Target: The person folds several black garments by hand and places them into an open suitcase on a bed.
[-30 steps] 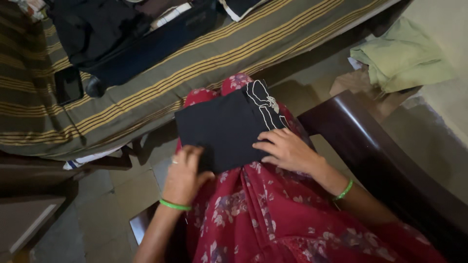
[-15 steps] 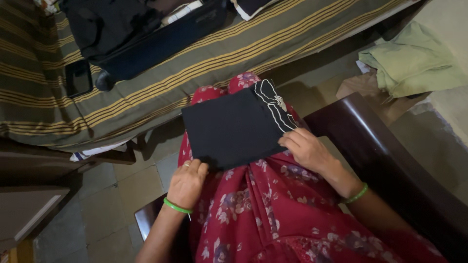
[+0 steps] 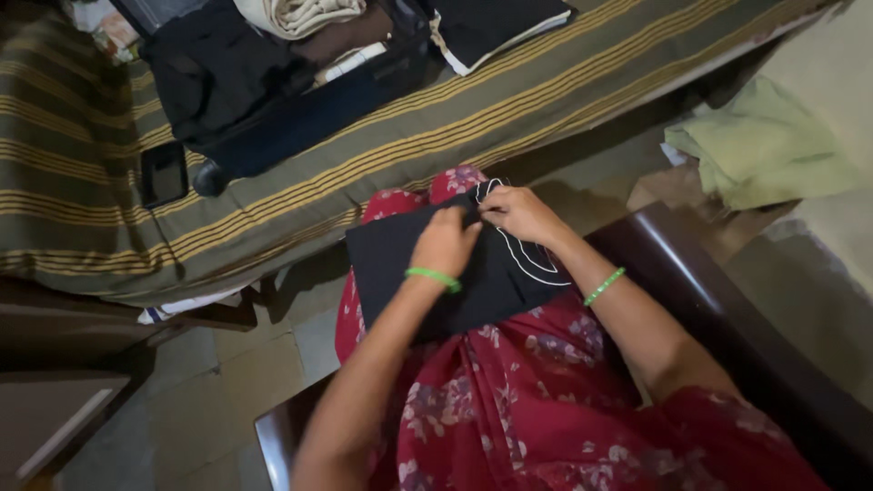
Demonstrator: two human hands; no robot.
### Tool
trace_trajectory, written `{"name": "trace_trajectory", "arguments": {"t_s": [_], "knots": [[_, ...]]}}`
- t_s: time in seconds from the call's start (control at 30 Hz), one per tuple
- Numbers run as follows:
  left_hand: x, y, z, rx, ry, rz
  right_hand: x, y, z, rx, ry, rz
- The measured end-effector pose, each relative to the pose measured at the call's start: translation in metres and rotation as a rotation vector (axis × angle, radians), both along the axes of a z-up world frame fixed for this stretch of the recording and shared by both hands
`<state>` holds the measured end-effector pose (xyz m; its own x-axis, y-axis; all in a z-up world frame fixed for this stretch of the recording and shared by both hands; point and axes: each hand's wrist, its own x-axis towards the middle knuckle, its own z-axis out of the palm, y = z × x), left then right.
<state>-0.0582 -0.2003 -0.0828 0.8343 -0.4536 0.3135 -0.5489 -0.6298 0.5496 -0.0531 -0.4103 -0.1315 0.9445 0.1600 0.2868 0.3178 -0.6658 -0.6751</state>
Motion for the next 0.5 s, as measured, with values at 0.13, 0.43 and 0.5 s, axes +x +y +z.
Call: {"name": "trace_trajectory", "arguments": {"t_s": [0.13,0.43,0.5], "knots": [[0.014,-0.053,-0.022,0.217,0.182,0.230,0.027,-0.011,-0.035,0.061,-0.115,0.184],[0.060,-0.046,-0.052,0.298,0.055,0.250,0.020,0.003,-0.017,-0.040,-0.056,0.206],[0.052,-0.040,-0.040,0.269,0.010,0.229,0.027,0.014,-0.028,-0.036,-0.027,0.291]]}}
